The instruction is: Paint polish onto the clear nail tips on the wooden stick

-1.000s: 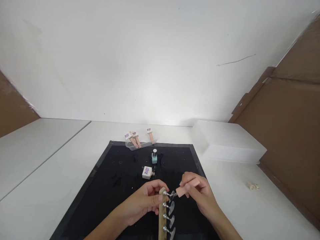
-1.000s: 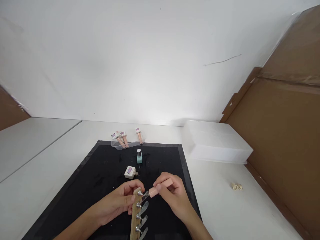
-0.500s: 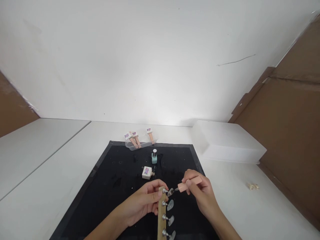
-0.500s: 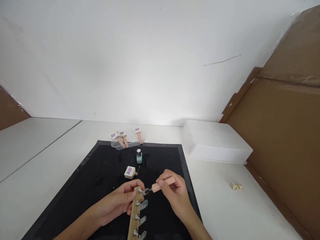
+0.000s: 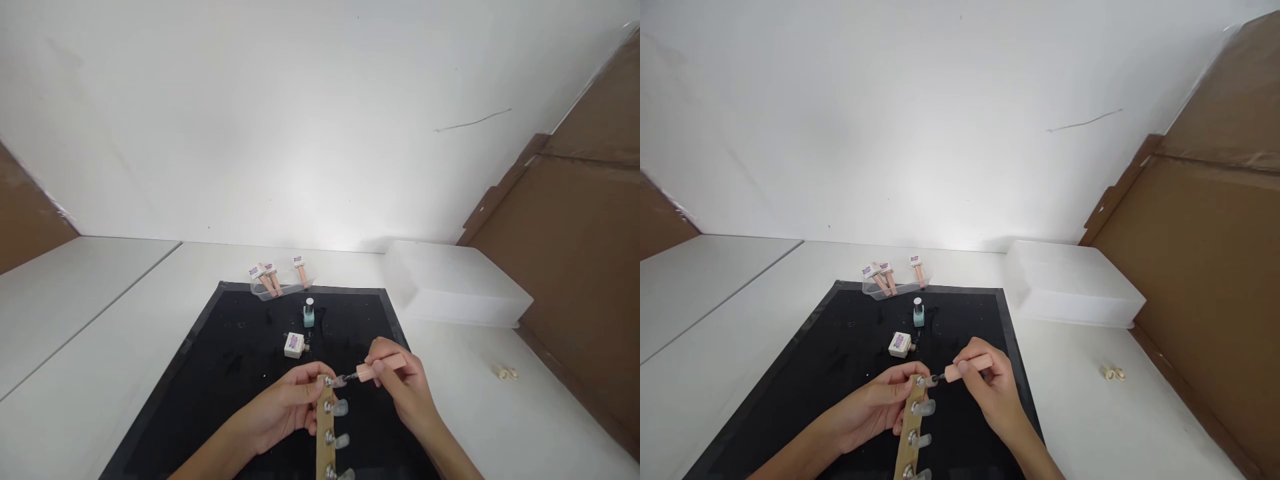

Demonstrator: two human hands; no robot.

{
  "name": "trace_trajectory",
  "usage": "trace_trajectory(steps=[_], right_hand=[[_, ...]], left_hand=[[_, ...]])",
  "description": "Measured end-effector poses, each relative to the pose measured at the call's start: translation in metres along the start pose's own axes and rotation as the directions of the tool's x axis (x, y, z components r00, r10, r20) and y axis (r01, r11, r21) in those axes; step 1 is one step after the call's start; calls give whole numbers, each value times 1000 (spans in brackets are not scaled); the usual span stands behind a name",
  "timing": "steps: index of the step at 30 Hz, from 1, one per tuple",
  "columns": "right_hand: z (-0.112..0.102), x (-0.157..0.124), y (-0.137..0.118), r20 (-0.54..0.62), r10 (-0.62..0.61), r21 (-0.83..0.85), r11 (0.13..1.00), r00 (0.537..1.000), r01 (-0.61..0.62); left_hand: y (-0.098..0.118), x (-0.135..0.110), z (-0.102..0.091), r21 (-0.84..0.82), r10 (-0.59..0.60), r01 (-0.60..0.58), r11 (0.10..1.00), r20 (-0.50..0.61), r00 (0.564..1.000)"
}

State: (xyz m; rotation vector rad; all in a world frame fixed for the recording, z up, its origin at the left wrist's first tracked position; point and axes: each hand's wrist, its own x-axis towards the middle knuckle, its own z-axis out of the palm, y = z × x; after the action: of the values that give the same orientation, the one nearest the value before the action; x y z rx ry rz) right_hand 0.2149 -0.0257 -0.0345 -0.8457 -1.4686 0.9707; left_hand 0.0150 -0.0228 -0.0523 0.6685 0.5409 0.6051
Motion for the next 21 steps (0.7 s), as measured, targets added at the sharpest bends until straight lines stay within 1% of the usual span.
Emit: trace_trajectory(steps=[2, 4, 6, 7, 9, 13, 15, 19, 21], right_hand=[[-1, -1, 1, 36, -35, 19, 999, 999, 35], [-1, -1, -1, 102, -70, 21, 997, 992, 69], [0, 0, -4, 147, -75, -4, 997, 986, 76], [0, 0, -5, 153, -72, -23, 997, 986, 76], [0, 1, -7, 134, -76, -55, 995, 988, 84], [-1, 1, -6, 38, -90, -80, 992, 995, 93], [-1, 1, -6, 39, -105, -77, 991, 994, 108], [0, 1, -9, 161, -141, -74, 985, 977, 154], [1, 2, -10, 189, -147, -94, 982, 971, 167]], left_hand=[[0, 0, -1, -4, -4, 4, 1000, 0, 1000], [0, 1, 0, -3, -7, 7, 1000, -4, 1000], [1, 1, 1, -4, -7, 7, 1000, -11, 1000], [1, 1, 1, -7, -8, 8, 1000, -15, 1000], [0, 2, 1, -15, -7, 7, 1000, -23, 1000], [-1, 1, -1, -47, -11, 11, 999, -14, 1000], [-1, 2, -1, -58, -14, 13, 998, -13, 1000], [0, 3, -1, -51, -17, 16, 999, -17, 1000], [0, 3, -1, -49, -17, 16, 999, -21, 1000]])
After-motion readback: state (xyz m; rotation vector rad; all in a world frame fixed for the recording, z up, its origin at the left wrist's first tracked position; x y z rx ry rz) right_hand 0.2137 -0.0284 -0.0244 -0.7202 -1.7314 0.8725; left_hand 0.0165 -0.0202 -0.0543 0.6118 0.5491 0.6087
